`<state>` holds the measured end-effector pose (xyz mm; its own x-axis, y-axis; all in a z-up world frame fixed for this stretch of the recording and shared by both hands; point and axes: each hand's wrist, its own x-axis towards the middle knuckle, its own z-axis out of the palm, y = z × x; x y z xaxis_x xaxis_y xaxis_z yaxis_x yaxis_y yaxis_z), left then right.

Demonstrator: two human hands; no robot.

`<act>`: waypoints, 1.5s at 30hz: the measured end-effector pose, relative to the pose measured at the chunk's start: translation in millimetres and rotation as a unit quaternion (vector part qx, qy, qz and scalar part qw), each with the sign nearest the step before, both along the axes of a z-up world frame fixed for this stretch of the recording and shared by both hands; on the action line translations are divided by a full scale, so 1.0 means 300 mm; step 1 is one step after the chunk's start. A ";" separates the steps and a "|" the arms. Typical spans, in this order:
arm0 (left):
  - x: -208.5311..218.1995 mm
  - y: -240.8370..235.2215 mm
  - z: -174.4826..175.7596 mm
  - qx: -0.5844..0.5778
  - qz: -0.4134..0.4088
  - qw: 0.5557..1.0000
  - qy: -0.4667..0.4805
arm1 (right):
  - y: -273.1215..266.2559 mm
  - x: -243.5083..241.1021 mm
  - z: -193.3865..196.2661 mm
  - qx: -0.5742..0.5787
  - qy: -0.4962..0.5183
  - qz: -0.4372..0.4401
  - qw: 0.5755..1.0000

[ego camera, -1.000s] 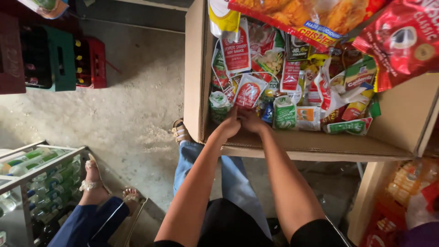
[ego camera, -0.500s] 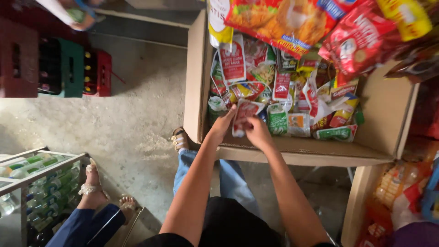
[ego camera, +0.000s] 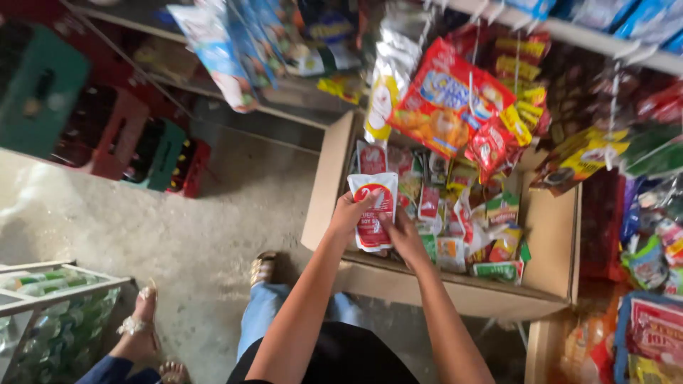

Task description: The person takes various packaged food items, including sauces and snacks, from a cardboard box and hangs them on hooks on a store shelf. The person repeatedly reaches into the box, selects items, and places them on the display rack.

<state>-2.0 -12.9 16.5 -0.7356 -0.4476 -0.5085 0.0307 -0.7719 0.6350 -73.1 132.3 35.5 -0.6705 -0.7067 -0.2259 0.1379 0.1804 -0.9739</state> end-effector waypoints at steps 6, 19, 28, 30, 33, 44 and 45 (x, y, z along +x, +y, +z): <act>0.046 -0.216 0.281 -0.086 0.029 0.995 0.038 | -0.199 0.059 0.088 0.091 0.080 -0.010 0.993; 0.306 -0.834 0.835 -0.316 0.088 0.935 0.131 | -0.909 0.274 0.748 -0.166 0.250 -0.124 0.946; 0.428 -1.195 1.294 -0.381 0.218 0.858 0.267 | -1.377 0.384 1.303 -0.240 0.411 -0.159 0.865; 0.444 -1.271 1.416 -0.365 0.238 0.852 0.289 | -1.464 0.384 1.419 -0.255 0.480 -0.148 0.826; 0.414 -1.379 1.534 -0.325 0.240 0.851 0.336 | -1.590 0.332 1.513 -0.254 0.480 -0.154 0.825; 0.235 -1.572 1.486 -0.277 0.272 0.876 0.287 | -1.788 0.195 1.532 -0.260 0.398 -0.138 0.869; 0.244 -1.562 1.483 -0.259 0.261 0.883 0.293 | -1.779 0.198 1.522 -0.252 0.393 -0.133 0.874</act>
